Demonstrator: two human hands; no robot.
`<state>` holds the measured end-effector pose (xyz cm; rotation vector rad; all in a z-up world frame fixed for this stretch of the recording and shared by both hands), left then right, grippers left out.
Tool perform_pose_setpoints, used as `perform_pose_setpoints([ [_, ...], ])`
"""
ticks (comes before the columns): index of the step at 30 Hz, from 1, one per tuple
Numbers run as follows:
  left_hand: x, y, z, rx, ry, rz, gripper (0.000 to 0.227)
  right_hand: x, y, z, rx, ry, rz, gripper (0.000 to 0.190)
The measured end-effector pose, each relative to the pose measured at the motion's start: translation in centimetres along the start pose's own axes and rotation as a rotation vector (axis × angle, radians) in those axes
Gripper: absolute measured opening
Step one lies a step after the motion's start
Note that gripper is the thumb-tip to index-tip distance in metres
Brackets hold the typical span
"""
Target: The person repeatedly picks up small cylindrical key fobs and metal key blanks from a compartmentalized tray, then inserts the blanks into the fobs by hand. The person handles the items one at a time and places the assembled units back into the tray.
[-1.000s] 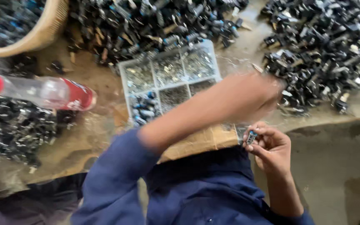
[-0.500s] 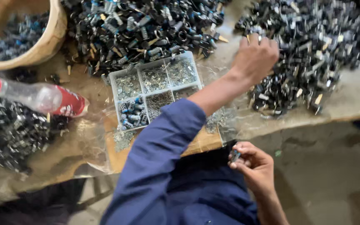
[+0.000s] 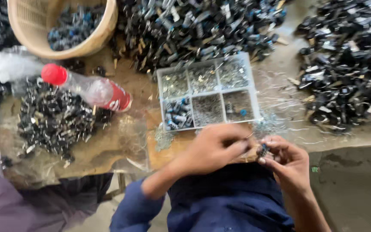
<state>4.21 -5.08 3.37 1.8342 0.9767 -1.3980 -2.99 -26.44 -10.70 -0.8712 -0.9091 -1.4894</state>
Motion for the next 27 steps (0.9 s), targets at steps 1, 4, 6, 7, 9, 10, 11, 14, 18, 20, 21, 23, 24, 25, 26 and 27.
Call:
perform_pose_setpoints([
  [1, -0.4, -2.5, -1.3, -0.046, 0.023, -0.031, 0.013, -0.1, 0.6, 0.6, 0.053, 0.024, -0.012, 0.044],
  [4, -2.3, -9.1, -4.8, -0.324, 0.398, -0.043, 0.018, 0.2, 1.2, 1.2, 0.092, 0.021, -0.039, 0.044],
  [6, -1.2, -11.9, -5.0, -0.445, 0.491, -0.205, 0.016, 0.0, 1.3, 1.0, 0.065, 0.017, -0.046, 0.044],
  [7, -0.3, -12.9, -4.7, -0.503, 0.540, -0.289, 0.015, 0.1, 1.0, 0.8, 0.045, 0.028, -0.047, 0.044],
  [9, 1.3, -12.1, -1.4, -0.435, 0.405, -0.245, 0.012, 1.1, 0.8, 0.6, 0.031, 0.036, -0.071, 0.042],
  [10, 1.9, -10.9, 0.6, -0.406, 0.332, -0.213, 0.012, 2.1, 0.8, 0.3, 0.030, 0.032, -0.105, 0.040],
  [11, 2.0, -9.3, 2.4, -0.369, 0.274, -0.155, 0.011, 3.2, 0.9, 0.1, 0.029, 0.028, -0.138, 0.038],
  [14, 1.9, -3.2, 7.1, -0.318, 0.073, -0.011, 0.014, 7.4, 0.6, -1.6, -0.049, -0.074, -0.263, 0.034],
  [18, 2.7, 1.2, 11.0, -0.311, 0.506, -0.010, 0.012, 7.9, 1.2, -3.9, -0.164, -0.177, -0.265, 0.034],
  [20, 3.8, 1.5, 11.7, -0.321, 0.573, -0.052, 0.010, 4.6, 2.7, -4.1, -0.139, -0.183, -0.159, 0.033],
  [21, 4.0, 1.2, 11.5, -0.364, 0.575, -0.059, 0.010, 3.5, 3.0, -4.4, -0.157, -0.166, -0.137, 0.033],
  [23, 3.8, -0.1, 10.1, -0.442, 0.597, -0.078, 0.010, 1.3, 3.2, -4.3, -0.200, -0.117, -0.089, 0.032],
  [24, 3.2, -1.0, 9.2, -0.449, 0.607, -0.077, 0.014, 0.9, 3.3, -4.1, -0.205, -0.093, -0.082, 0.033],
  [25, 2.6, -1.9, 8.3, -0.456, 0.617, -0.076, 0.020, 0.9, 3.4, -3.9, -0.210, -0.068, -0.074, 0.034],
  [26, 1.9, -2.7, 7.6, -0.458, 0.618, -0.071, 0.026, 1.2, 3.3, -3.9, -0.220, -0.053, -0.069, 0.035],
  [27, 1.4, -3.4, 6.8, -0.472, 0.615, -0.082, 0.024, 1.8, 3.4, -3.5, -0.172, -0.053, -0.103, 0.032],
])
Point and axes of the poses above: each hand's wrist, its own y-axis towards the middle knuckle, its own z-axis out of the palm, x = y × z, the point moved 8 cm from there along y, towards the middle knuckle, and after that the axes turned 9 degrees about -z, right-handed, at the moved point
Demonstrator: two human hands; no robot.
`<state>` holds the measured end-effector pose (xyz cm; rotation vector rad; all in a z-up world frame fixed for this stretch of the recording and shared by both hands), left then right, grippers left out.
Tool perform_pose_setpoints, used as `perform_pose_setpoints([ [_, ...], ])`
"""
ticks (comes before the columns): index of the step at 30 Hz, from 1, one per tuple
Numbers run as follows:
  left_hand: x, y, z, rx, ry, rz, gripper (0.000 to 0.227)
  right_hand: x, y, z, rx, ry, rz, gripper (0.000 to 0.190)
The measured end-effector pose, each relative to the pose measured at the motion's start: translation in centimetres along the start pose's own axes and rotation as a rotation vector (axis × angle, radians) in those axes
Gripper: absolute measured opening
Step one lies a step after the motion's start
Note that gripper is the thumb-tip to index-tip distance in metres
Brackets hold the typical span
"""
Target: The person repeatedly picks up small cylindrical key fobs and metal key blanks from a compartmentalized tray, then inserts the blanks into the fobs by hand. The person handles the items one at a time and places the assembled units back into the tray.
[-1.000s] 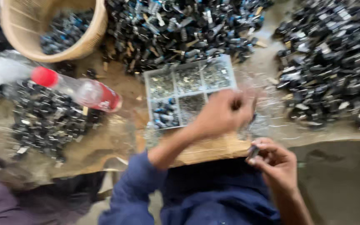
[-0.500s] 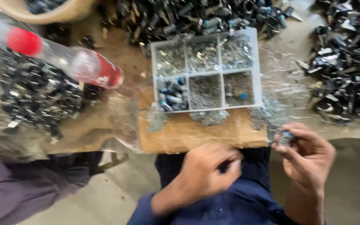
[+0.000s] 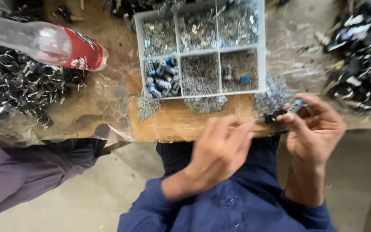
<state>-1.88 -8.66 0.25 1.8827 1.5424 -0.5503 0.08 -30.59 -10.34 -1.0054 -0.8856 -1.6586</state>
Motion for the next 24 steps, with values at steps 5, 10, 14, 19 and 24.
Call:
perform_pose_setpoints([
  [5, 2.2, -1.1, -1.0, 0.126, 0.072, -0.089, 0.026, 1.8, -0.7, 0.4, 0.011, 0.047, 0.011, 0.038],
  [10, 3.2, -2.7, -0.6, 0.084, 0.064, -0.025, 0.026, 2.2, -3.0, 0.0, -0.002, 0.040, 0.043, 0.036],
  [14, 3.0, -2.5, -0.6, 0.121, 0.099, 0.031, 0.031, 1.5, -4.0, 0.1, 0.054, 0.060, 0.062, 0.039],
  [19, 2.5, -1.4, 0.4, 0.150, 0.115, 0.008, 0.027, 0.7, -5.6, 0.9, 0.125, 0.048, 0.123, 0.040],
  [24, 3.9, -2.9, -0.5, 0.180, 0.128, -0.010, 0.032, -0.4, -6.9, 3.6, 0.193, 0.020, 0.207, 0.034],
])
Point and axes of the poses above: each hand's wrist, its own y-axis towards the middle knuckle, its own z-axis out of the palm, x = y × z, the point moved 8 cm from there along y, towards the middle knuckle, and after that the axes turned 9 degrees about -z, right-handed, at the moved point
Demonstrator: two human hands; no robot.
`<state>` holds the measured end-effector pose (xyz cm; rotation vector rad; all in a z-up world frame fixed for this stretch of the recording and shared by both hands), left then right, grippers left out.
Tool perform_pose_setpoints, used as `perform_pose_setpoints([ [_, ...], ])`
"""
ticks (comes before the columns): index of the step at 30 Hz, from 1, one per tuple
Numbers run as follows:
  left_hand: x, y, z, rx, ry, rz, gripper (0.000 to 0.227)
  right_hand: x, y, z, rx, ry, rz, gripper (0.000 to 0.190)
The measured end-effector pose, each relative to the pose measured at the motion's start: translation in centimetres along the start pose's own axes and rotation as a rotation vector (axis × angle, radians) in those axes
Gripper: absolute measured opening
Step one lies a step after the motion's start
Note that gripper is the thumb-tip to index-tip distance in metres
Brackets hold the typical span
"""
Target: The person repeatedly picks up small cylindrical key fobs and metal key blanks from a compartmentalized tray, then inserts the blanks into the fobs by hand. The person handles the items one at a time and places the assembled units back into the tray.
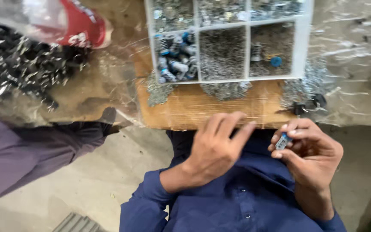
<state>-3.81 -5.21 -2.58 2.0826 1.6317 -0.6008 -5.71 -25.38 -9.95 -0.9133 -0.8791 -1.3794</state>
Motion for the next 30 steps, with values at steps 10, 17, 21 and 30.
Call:
perform_pose_setpoints([
  [10, -1.4, 2.9, 2.4, 0.058, 0.132, 0.054, 0.042, -0.3, -0.9, 0.9, 0.049, -0.034, 0.091, 0.033],
  [17, -1.1, 2.8, 3.2, 0.029, 0.106, 0.079, 0.042, 0.8, -1.3, -0.7, -0.014, -0.056, 0.019, 0.031],
  [21, -1.4, 2.9, 3.3, 0.024, 0.096, 0.071, 0.043, -0.2, -1.1, -1.4, -0.054, -0.021, 0.060, 0.032],
  [30, 0.0, 2.8, 3.2, 0.101, 0.037, 0.027, 0.055, 0.2, -1.2, -1.1, -0.018, -0.066, 0.037, 0.031],
])
Point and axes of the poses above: each hand's wrist, its own y-axis towards the middle knuckle, its own z-axis out of the palm, x = y × z, the point moved 8 cm from there along y, towards the middle knuckle, and after that the axes turned 9 degrees about -z, right-handed, at the moved point
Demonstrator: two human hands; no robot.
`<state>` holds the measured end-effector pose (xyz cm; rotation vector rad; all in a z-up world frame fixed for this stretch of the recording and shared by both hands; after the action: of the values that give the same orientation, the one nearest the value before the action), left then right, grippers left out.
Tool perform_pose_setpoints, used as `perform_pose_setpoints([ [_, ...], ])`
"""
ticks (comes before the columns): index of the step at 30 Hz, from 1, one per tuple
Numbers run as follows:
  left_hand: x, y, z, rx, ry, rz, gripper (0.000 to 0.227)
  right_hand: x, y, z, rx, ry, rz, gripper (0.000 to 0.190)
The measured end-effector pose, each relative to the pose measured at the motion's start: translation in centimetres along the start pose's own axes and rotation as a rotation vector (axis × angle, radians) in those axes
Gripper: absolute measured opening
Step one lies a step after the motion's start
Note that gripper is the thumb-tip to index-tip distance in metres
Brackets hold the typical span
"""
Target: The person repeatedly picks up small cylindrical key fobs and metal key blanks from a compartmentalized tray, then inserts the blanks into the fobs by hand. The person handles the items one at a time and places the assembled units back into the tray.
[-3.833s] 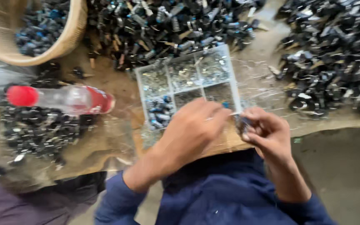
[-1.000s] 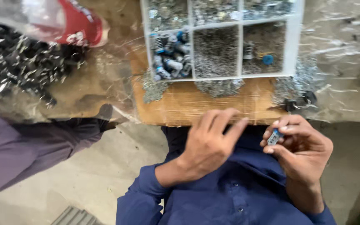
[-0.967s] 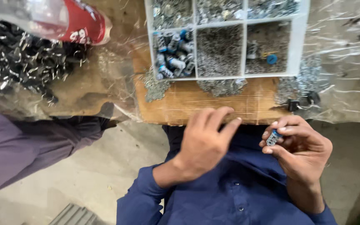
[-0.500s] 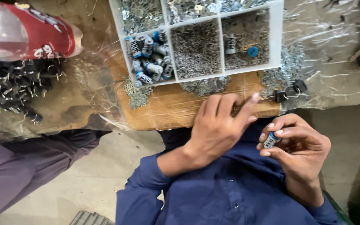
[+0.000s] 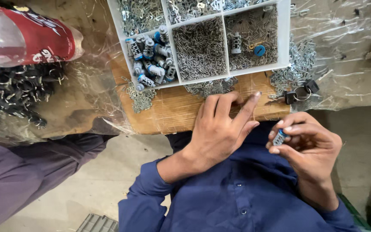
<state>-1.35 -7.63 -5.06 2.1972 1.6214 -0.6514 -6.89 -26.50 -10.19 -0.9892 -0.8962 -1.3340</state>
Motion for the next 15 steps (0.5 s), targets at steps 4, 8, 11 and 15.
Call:
perform_pose_setpoints([
  [4, 0.3, 0.1, -0.9, -0.005, -0.086, -0.037, 0.043, 0.0, 0.4, 0.3, 0.001, -0.030, -0.002, 0.031],
  [8, -0.3, 0.6, -0.6, -0.009, 0.010, -0.006, 0.049, -0.1, 0.0, 0.5, -0.031, -0.046, 0.039, 0.030],
  [11, -0.2, 0.3, -0.4, -0.026, 0.043, 0.032, 0.042, -0.1, 0.0, 1.2, 0.004, 0.009, 0.028, 0.028],
  [15, 0.5, -1.5, -1.2, -0.031, -0.036, 0.178, 0.024, -1.2, 0.1, 2.1, 0.037, -0.003, 0.076, 0.036],
])
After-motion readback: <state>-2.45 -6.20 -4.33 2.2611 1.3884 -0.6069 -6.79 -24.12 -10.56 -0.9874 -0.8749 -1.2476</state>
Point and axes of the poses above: each hand's wrist, its own y-axis towards the middle knuckle, its own z-axis out of the palm, x = y × z, the point moved 8 cm from there along y, towards the middle knuckle, and after that the axes turned 9 degrees about -z, right-handed, at the moved point
